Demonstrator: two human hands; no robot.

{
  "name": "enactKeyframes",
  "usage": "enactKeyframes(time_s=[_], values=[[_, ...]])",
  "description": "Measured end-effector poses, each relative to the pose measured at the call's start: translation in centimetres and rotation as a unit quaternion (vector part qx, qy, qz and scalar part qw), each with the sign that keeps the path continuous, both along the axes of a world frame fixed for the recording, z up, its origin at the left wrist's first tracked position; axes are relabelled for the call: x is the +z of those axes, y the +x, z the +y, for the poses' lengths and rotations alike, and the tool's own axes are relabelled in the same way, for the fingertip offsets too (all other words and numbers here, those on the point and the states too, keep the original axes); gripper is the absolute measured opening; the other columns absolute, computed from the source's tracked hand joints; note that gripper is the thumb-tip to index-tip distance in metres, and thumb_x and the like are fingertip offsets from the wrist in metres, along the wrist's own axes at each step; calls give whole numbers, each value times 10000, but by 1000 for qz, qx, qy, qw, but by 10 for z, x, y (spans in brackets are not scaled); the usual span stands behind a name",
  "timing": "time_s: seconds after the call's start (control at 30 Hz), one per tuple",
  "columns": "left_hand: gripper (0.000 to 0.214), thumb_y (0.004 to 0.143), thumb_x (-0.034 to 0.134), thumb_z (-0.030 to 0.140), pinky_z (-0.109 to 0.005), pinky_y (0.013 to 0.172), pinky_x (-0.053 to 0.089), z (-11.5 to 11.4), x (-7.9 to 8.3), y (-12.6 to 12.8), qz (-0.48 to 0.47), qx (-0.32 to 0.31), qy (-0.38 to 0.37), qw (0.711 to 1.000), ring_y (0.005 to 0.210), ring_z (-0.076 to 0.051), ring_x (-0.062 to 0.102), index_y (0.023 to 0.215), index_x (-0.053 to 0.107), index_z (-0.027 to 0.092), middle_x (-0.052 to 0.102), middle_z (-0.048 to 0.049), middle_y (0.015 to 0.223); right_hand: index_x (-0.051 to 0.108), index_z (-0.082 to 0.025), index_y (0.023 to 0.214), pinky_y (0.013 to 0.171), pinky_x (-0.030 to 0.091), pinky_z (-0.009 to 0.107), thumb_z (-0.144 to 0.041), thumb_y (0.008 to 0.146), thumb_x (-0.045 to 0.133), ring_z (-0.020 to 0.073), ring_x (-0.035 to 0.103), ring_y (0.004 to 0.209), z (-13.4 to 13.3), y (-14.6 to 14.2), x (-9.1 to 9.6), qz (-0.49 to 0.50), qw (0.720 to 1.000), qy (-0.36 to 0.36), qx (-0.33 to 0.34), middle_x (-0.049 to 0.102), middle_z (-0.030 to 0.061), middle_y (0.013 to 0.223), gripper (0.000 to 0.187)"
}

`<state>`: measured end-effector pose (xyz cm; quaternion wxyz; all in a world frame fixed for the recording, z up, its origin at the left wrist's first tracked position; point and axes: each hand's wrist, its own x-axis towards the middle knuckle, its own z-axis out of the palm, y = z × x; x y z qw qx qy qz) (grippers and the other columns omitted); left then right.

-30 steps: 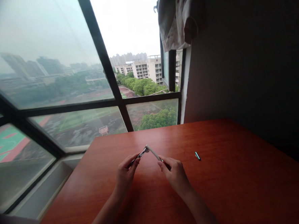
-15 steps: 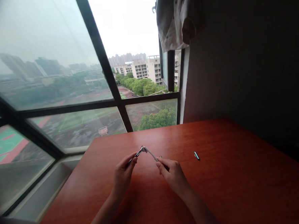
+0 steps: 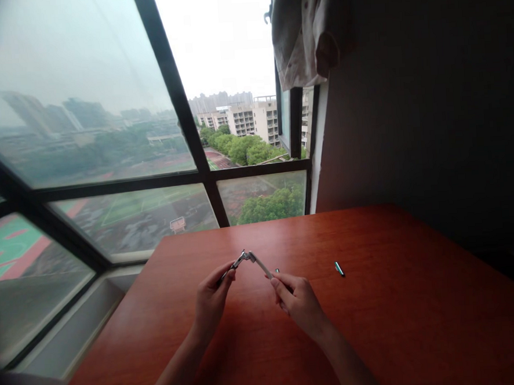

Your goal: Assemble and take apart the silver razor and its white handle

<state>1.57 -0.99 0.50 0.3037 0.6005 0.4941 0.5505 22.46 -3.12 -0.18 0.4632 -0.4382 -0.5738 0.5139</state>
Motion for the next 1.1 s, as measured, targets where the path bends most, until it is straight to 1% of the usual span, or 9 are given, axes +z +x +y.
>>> enactKeyframes(time_s=[0.1,0.23,0.3,0.43,0.53,0.77,0.93,1.03,1.1], values=[[277,821,646,345,-222,620,468,1,-1,-1,0,-5,-4,1000,700,-166,600,982,743,141,684,-47,768,685,-117,913,374,256,189,-523,889,499,56,380,409,1,0,1,0,1000,3,1,480,-28,575,447],[256,827,639,330,-225,627,470,0,-3,2,13,-43,7,999,706,-166,598,971,744,147,690,-54,796,682,-110,853,367,250,193,-542,880,496,53,372,389,1,0,0,2,1000,-1,-8,481,-27,568,471],[254,824,641,334,-229,629,470,-1,-2,2,18,-44,11,999,709,-168,597,967,746,152,694,-57,808,682,-106,904,361,247,190,-548,874,500,51,369,383,0,-1,1,9,1000,-6,-7,477,-31,568,478],[281,826,637,356,-236,638,475,-1,1,1,12,-12,11,1000,716,-173,599,987,743,151,692,-58,804,668,-111,1025,360,248,186,-543,868,511,53,375,392,-2,-1,4,16,1000,-14,1,485,-34,582,485],[292,823,641,372,-234,630,479,-2,2,1,10,-6,10,1000,707,-171,601,983,744,150,690,-55,787,668,-114,1015,361,248,195,-549,863,512,60,374,392,-2,-1,6,10,1000,-17,3,486,-36,580,486],[278,826,640,372,-234,622,479,-3,4,4,22,-50,24,998,692,-168,605,953,751,152,689,-55,764,665,-116,1019,346,238,189,-547,864,511,55,378,371,-2,-2,6,24,999,-28,5,488,-43,576,483],[270,837,630,349,-240,644,480,-1,2,2,23,-33,34,999,717,-169,604,984,741,152,699,-67,829,666,-119,1002,333,230,183,-559,854,511,47,365,351,-3,-2,10,25,999,-40,16,489,-50,570,489],[276,838,629,353,-237,639,479,-1,1,2,18,-21,27,999,715,-169,605,991,740,152,694,-61,806,667,-118,990,336,236,184,-558,859,504,48,370,354,-3,-2,11,19,999,-34,15,489,-50,566,487],[289,829,636,372,-240,631,483,-1,2,3,14,-26,22,999,707,-172,607,978,743,148,695,-63,795,664,-117,988,335,239,185,-567,860,498,50,369,354,-3,-2,10,19,999,-32,13,491,-49,566,496]])
